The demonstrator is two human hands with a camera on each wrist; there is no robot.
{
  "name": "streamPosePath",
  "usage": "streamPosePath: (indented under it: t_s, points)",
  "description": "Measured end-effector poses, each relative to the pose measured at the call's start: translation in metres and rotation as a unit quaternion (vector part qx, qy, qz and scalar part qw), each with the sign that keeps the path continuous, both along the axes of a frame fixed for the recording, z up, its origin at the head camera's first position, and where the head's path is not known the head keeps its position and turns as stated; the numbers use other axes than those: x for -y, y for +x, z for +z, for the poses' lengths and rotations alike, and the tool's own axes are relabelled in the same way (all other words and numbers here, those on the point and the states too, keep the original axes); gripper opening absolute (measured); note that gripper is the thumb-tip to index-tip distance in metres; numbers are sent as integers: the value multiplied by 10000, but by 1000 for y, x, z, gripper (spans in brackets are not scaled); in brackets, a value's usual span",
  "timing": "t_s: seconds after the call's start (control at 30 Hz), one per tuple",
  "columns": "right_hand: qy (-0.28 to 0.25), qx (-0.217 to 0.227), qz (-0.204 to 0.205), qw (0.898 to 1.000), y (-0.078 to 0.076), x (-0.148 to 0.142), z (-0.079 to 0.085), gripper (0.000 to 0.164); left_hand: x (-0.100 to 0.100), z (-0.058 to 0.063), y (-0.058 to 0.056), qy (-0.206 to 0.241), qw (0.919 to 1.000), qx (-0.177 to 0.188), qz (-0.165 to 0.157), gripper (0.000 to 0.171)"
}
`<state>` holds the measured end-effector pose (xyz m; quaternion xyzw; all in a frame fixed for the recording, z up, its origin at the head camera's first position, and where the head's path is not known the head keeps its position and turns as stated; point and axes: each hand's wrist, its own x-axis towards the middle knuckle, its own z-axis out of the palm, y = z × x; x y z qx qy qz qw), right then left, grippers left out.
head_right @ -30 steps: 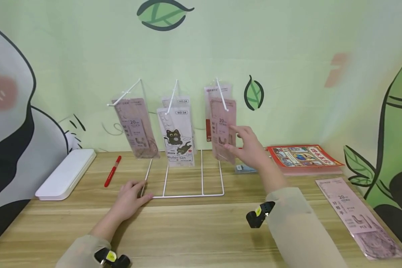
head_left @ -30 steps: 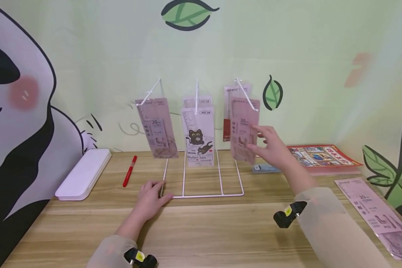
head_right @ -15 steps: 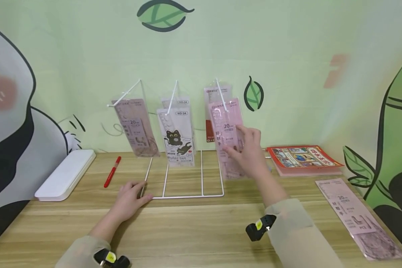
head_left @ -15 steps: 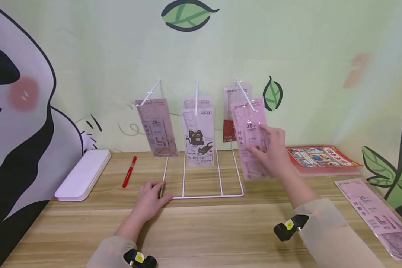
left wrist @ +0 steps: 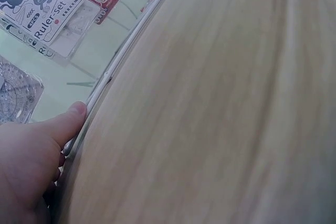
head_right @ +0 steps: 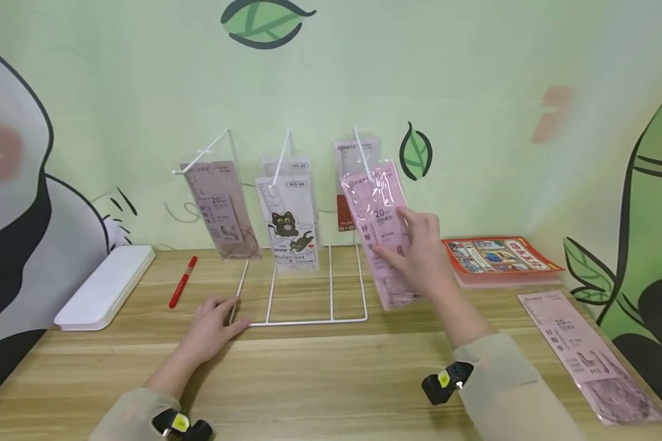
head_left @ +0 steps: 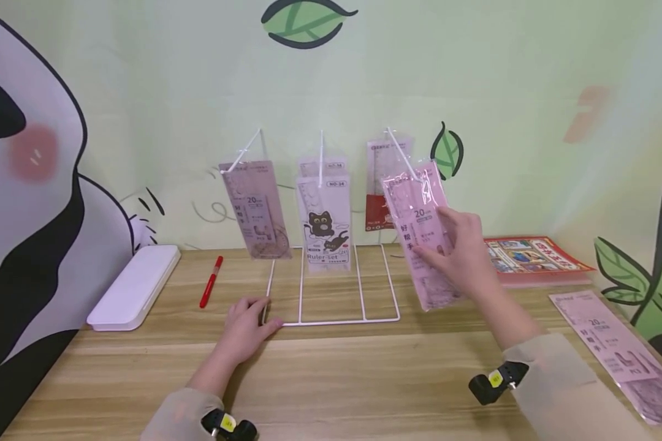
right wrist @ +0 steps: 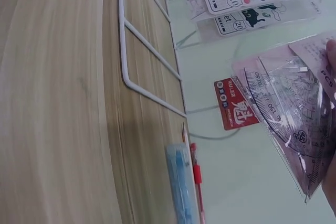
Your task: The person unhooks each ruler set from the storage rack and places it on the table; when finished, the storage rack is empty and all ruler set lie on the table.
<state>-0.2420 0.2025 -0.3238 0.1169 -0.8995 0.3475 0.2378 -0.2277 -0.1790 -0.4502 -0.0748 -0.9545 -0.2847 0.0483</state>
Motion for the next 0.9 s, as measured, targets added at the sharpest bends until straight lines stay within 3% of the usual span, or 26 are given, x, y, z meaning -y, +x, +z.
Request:
streamPosePath:
  t_s: [0.27,0.67,0.9]
  points:
    - [287,95,190,9994,16,-10,3,79,3,-1,3,-82,9999,-100,-27,62]
    - [499,-361,422,9972,32,-21,10,79,0,-1,1,-44,9999,-148,-33,62]
    - [464,-344,558,9968,42,-25,12,82,0,0,2,-45,10000,-74,-18,62]
